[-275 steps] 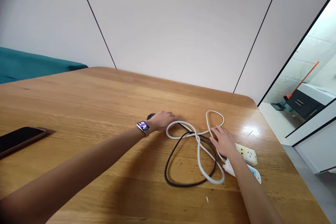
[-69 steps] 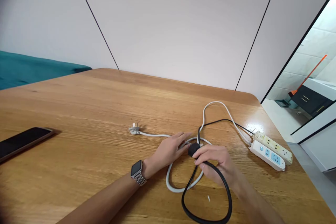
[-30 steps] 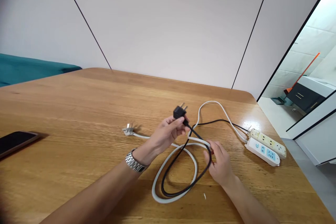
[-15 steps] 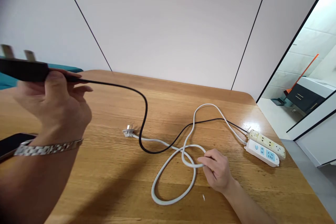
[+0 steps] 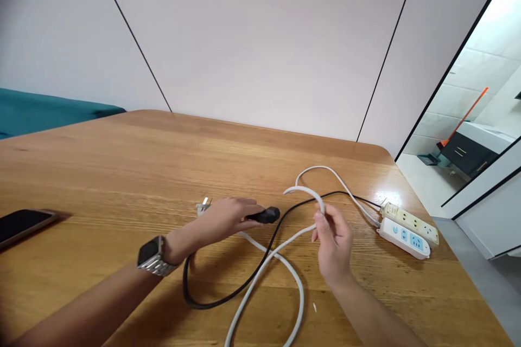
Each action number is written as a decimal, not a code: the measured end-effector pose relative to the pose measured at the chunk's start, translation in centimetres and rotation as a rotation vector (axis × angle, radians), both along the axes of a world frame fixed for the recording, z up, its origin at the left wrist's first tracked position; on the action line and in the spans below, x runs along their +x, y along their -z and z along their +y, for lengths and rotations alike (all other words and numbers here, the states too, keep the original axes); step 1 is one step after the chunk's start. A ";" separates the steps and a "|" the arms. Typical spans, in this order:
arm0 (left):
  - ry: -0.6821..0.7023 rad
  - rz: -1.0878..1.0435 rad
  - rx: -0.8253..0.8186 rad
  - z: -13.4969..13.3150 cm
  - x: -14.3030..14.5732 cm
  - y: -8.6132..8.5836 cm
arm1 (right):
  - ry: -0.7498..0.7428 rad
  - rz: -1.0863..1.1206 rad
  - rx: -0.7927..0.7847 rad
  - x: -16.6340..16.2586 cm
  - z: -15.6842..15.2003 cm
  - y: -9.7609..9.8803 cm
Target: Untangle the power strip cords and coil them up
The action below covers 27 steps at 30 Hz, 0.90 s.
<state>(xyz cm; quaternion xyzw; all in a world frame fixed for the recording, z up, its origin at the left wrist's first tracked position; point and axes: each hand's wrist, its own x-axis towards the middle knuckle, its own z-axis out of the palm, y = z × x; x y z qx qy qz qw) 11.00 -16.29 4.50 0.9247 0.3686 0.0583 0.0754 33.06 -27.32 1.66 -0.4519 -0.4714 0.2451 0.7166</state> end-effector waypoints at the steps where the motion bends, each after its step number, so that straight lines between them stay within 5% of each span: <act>1: -0.038 0.013 -0.027 0.2 0.7 0.7 | -0.017 -0.084 0.021 -0.5 -0.1 -0.4; 4: -0.148 -0.040 -0.095 1.1 2.6 2.7 | -0.085 -0.344 0.102 -1.6 -0.3 -1.1; 8: -0.079 -0.197 -0.178 2.9 4.3 4.4 | -0.139 -0.462 0.126 -1.4 0.3 -0.5; 19: -0.273 -0.563 -0.406 7.6 6.1 6.7 | -0.397 -0.631 0.051 5.6 0.4 1.3; 25: -0.264 -0.549 -0.428 9.6 7.5 6.5 | 0.299 -0.952 -0.426 10.8 6.0 1.9; 27: -0.290 -0.523 -0.420 10.4 7.9 6.2 | 0.403 -1.099 -0.668 11.9 8.0 2.0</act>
